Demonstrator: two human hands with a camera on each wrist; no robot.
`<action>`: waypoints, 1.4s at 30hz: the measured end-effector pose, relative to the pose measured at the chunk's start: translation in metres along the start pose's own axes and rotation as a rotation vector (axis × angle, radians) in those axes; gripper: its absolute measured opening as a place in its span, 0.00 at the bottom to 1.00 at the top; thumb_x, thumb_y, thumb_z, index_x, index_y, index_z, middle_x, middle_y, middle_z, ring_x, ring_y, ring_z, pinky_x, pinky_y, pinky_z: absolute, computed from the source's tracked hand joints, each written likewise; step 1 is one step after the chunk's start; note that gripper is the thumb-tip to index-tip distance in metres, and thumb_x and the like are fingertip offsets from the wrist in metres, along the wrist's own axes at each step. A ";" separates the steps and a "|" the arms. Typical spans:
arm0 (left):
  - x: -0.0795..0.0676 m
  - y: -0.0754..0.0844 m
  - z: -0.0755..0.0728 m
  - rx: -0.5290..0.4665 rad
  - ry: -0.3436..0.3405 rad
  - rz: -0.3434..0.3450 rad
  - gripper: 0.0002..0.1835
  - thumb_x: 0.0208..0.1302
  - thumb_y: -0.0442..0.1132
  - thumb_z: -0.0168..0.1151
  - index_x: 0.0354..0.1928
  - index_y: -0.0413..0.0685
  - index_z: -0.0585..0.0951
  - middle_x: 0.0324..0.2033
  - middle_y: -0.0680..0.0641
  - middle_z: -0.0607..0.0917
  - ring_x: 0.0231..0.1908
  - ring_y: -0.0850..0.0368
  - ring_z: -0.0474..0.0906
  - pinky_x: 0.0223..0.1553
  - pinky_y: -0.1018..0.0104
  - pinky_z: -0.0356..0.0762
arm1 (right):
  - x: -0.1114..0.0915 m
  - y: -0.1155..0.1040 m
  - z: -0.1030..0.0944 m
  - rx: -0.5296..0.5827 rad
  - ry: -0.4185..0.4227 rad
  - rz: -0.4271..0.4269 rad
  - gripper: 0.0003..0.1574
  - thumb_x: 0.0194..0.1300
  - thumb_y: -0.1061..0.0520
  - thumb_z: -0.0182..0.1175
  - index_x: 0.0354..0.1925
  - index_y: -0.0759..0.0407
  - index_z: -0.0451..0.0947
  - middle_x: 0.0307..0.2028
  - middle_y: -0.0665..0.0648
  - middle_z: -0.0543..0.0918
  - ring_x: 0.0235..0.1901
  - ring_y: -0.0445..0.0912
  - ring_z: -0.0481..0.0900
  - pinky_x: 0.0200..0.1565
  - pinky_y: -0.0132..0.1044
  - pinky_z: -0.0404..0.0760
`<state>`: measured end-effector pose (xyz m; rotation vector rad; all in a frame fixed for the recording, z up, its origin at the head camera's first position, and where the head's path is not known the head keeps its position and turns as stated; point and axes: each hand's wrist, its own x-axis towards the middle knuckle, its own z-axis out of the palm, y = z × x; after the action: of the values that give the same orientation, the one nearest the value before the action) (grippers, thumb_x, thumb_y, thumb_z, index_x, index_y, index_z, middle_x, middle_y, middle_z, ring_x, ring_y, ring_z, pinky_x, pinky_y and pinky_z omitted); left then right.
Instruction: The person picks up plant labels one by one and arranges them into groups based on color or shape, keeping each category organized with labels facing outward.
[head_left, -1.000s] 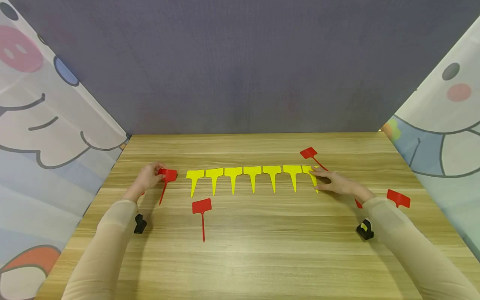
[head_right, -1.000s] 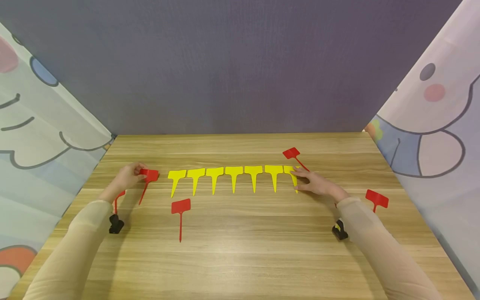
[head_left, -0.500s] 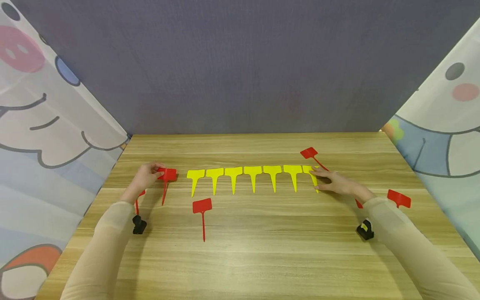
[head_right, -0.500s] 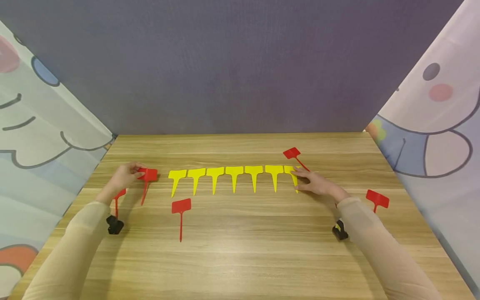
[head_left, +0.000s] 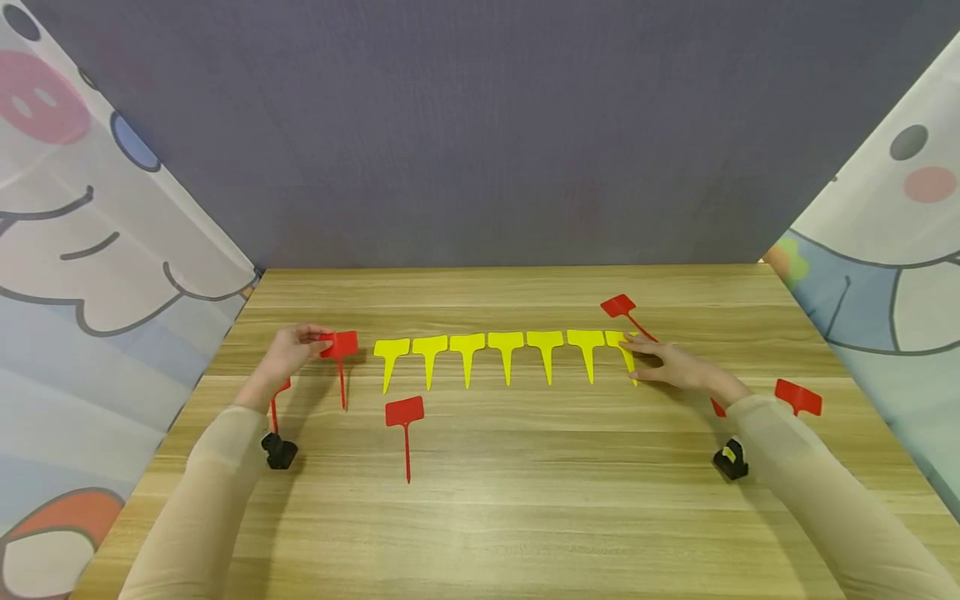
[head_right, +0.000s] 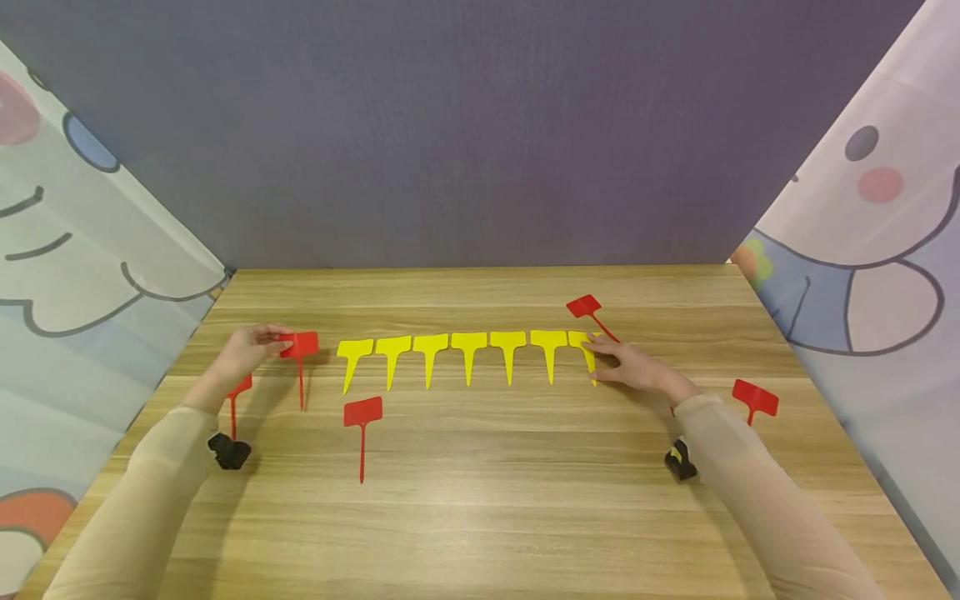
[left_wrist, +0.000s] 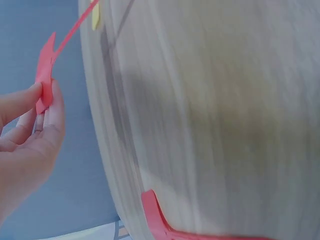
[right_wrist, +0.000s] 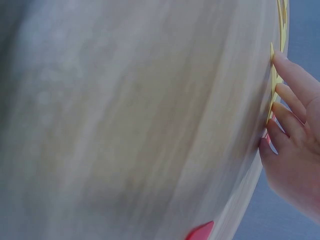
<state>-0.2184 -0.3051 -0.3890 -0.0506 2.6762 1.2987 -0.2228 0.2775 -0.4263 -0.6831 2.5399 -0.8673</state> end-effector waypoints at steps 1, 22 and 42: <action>0.000 0.001 0.001 -0.023 -0.009 -0.010 0.19 0.63 0.35 0.51 0.53 0.30 0.69 0.47 0.33 0.73 0.34 0.68 0.72 0.43 0.61 0.74 | 0.000 -0.001 0.000 0.001 -0.001 -0.001 0.39 0.60 0.52 0.57 0.63 0.67 0.56 0.65 0.67 0.51 0.64 0.63 0.43 0.58 0.59 0.50; 0.001 0.025 0.034 -0.268 -0.132 -0.021 0.18 0.61 0.31 0.53 0.52 0.27 0.69 0.38 0.43 0.77 0.32 0.65 0.77 0.48 0.52 0.71 | 0.000 -0.003 -0.002 -0.003 0.002 0.017 0.39 0.60 0.53 0.57 0.64 0.65 0.55 0.65 0.66 0.51 0.64 0.63 0.43 0.58 0.60 0.50; -0.003 0.054 0.070 -0.344 -0.266 -0.026 0.18 0.59 0.26 0.53 0.50 0.23 0.68 0.34 0.47 0.77 0.31 0.66 0.76 0.43 0.57 0.76 | -0.002 -0.004 -0.001 -0.002 -0.005 0.023 0.40 0.60 0.51 0.56 0.64 0.65 0.55 0.65 0.66 0.51 0.64 0.63 0.43 0.58 0.60 0.50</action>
<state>-0.2119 -0.2175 -0.3892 0.0419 2.2054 1.6158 -0.2202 0.2761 -0.4226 -0.6551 2.5397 -0.8543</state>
